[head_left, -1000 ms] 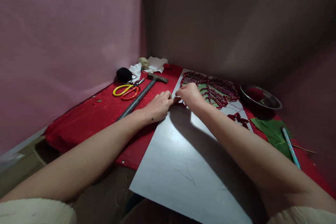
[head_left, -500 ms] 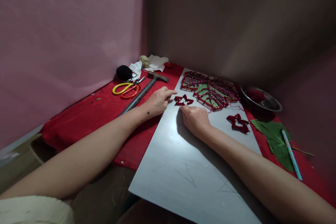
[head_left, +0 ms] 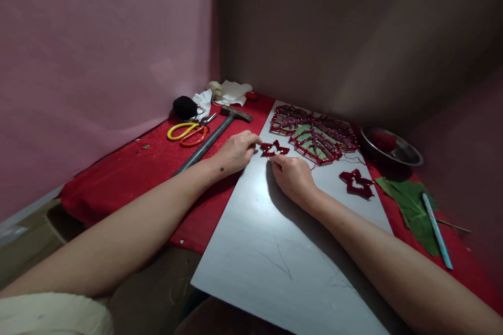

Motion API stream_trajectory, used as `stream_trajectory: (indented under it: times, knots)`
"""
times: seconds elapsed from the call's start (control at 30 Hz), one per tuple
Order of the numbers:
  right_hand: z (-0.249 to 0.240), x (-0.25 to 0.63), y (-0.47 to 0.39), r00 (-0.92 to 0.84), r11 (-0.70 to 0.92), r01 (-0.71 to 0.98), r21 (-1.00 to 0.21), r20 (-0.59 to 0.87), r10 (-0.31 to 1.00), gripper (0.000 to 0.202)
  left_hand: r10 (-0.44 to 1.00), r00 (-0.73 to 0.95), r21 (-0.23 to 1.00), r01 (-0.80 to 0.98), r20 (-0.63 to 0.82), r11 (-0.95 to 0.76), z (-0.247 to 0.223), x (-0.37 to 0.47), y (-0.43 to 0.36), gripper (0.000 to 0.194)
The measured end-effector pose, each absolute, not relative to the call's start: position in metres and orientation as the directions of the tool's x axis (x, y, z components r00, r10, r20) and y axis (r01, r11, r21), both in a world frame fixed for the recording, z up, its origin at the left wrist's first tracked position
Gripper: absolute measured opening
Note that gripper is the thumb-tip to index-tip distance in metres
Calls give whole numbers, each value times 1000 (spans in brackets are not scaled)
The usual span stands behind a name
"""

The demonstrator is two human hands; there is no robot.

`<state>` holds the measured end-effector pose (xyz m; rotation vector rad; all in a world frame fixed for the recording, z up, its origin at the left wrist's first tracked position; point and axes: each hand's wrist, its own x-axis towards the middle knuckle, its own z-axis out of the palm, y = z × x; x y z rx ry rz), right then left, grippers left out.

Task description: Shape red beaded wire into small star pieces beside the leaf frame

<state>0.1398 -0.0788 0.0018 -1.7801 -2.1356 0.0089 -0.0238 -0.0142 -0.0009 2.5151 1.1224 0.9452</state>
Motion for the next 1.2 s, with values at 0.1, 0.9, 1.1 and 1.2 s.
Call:
stream_trajectory:
  times: [0.1,0.9,1.1,1.2]
  knots:
    - [0,141,-79,-128,215,929,-301,284,950,33,734,496,454,579,464,-678,-1,-24,-14,27]
    - [19,126,-61,30,133,452,-882,164,986,16,608,544,389,472,578,-791,-5,-16,-7,12]
    - [10,128,-58,-68,254,655,-712,280,958,21,702,491,533,457,517,-712,-5,-17,-11,10]
    - [8,134,-61,-88,262,702,-662,284,955,23,758,454,589,478,469,-651,-6,-14,-14,12]
